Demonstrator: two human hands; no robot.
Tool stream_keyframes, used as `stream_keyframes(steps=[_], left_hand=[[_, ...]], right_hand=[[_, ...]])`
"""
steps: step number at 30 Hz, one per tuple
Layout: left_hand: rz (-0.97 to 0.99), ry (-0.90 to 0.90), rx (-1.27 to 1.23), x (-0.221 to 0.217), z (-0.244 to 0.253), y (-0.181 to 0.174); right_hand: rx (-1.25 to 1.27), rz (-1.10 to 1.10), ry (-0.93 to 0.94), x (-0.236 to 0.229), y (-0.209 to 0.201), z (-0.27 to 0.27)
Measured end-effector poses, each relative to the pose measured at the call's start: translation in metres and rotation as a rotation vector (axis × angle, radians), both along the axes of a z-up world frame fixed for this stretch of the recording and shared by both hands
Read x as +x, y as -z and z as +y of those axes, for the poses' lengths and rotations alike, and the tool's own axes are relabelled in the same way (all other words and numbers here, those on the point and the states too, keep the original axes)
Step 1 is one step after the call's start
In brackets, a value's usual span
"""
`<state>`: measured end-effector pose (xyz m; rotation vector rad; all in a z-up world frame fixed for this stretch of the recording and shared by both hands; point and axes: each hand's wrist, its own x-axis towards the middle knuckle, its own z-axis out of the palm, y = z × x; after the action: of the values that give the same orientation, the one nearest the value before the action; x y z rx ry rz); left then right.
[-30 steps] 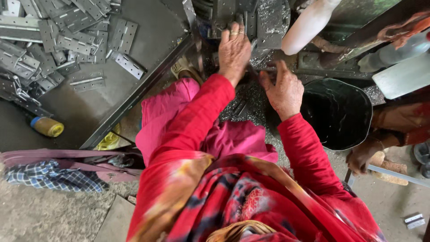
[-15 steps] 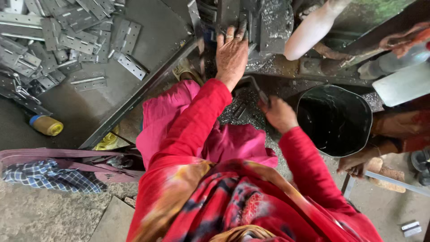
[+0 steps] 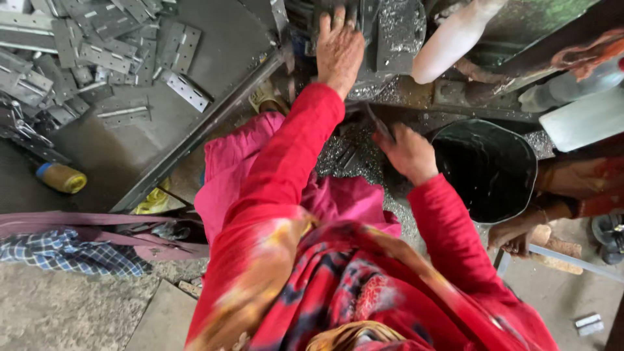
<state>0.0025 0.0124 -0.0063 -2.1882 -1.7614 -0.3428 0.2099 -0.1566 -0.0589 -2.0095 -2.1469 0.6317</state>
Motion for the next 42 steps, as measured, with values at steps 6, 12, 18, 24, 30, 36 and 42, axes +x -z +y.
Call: stream_keyframes(steps=[6,12,18,24,30,36,42], left_hand=[[-0.07,-0.082,0.185,0.007,-0.009,0.009],[-0.282,-0.059,-0.079,0.005,-0.01,0.004],[-0.317,-0.113,-0.094,0.016,0.006,-0.008],[-0.364,0.13,0.049,-0.035,-0.053,-0.018],[-0.296,-0.272,0.146,-0.215,-0.066,0.001],[-0.069,-0.61,0.107,-0.343,-0.009,0.096],[-0.177,-0.491,-0.072,-0.334,-0.02,0.052]], right_hand=[[0.045,-0.029,0.038,-0.017,0.008,-0.022],[-0.053,-0.103,-0.012,-0.004,-0.001,0.001],[-0.046,0.037,0.051,-0.009,0.005,-0.017],[0.068,0.117,0.049,-0.017,-0.019,-0.035],[0.652,0.239,-0.086,-0.016,-0.094,-0.009],[0.561,0.164,-0.041,-0.034,-0.126,0.002],[0.599,0.045,-0.034,-0.037,-0.124,-0.002]])
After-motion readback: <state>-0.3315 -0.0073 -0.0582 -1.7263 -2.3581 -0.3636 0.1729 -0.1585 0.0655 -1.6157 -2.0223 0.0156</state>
